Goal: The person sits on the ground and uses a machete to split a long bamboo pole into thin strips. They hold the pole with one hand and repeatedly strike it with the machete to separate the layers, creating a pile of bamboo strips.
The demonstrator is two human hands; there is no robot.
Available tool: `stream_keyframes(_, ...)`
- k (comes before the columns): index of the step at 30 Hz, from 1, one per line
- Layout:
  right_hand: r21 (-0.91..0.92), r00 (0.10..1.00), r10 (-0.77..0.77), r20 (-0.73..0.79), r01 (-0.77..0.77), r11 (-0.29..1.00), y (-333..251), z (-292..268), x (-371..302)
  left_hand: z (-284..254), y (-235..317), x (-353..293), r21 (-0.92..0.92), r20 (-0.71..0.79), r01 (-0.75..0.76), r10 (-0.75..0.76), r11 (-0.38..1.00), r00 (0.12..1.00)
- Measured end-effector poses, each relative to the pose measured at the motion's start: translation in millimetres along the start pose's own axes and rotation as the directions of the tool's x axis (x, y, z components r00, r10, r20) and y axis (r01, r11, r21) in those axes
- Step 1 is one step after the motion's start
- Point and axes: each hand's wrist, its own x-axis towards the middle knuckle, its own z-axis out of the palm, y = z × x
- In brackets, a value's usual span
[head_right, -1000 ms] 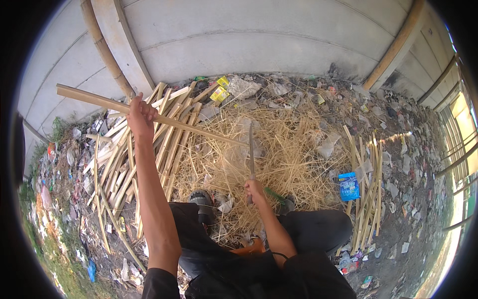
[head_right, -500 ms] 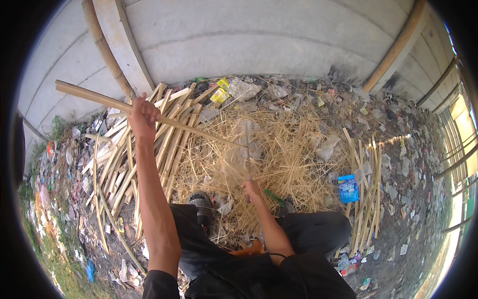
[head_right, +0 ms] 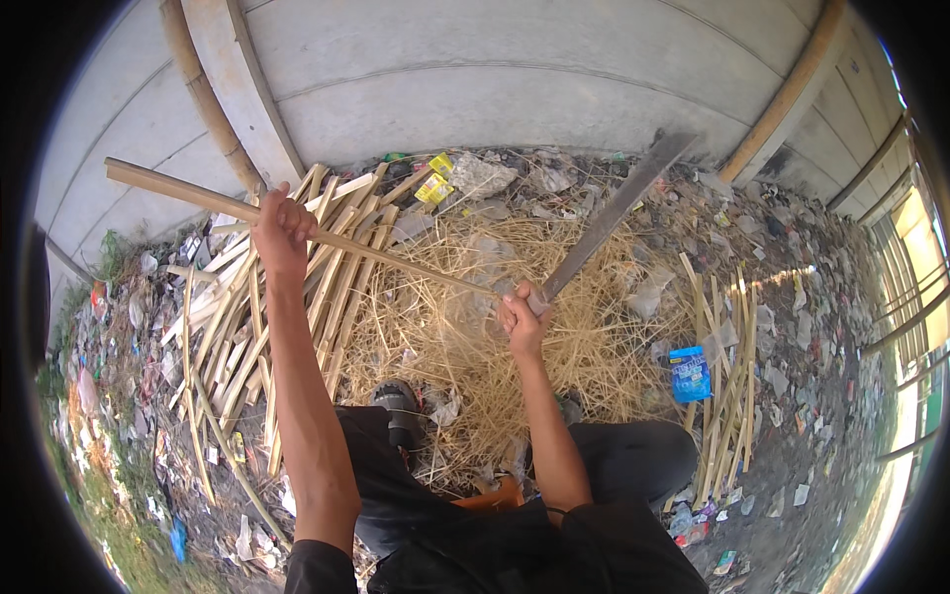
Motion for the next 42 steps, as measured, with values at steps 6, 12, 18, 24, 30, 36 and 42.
stream_keyframes(6, -0.085, 0.435, 0.839, -0.326, -0.898, 0.432, 125.9, -99.6, -130.5, -11.0, -0.3, 5.2, -0.008, 0.023, 0.034, -0.034, 0.999, 0.999)
stream_keyframes(12, 0.079, 0.408, 0.862, -0.301, -0.89, 0.449, 107.3, -105.9, -139.6, -33.8, 0.7, 5.7, -0.005, 0.037, 0.059, -0.059, 0.998, 0.998)
stream_keyframes(18, -0.243, 0.649, 0.592, -0.478, -0.745, 0.621, 103.7, -85.0, -140.3, -20.1, 4.3, -2.1, -0.042, 0.191, 0.045, -0.036, 0.998, 0.981)
stream_keyframes(24, -0.58, 0.864, 0.279, -0.419, -0.491, 0.65, 96.6, -87.3, -128.9, -25.6, 0.6, 0.4, -0.104, 0.11, -0.067, 0.079, 0.992, 0.991)
stream_keyframes(30, -0.647, 0.919, 0.166, -0.357, -0.372, 0.666, 86.0, -73.0, -123.9, -21.5, 11.1, -2.7, -0.078, 0.091, 0.015, -0.008, 0.997, 0.996)
stream_keyframes(36, -0.635, 0.909, 0.171, -0.379, -0.39, 0.667, 82.4, -72.8, -115.7, 6.4, 22.8, -8.2, 0.251, 0.095, -0.091, 0.069, 0.964, 0.993)
stream_keyframes(42, -0.507, 0.884, 0.2, -0.422, -0.414, 0.756, 75.7, -74.8, -108.7, 22.1, 26.4, -11.4, 0.212, -0.018, -0.205, 0.213, 0.956, 0.977)
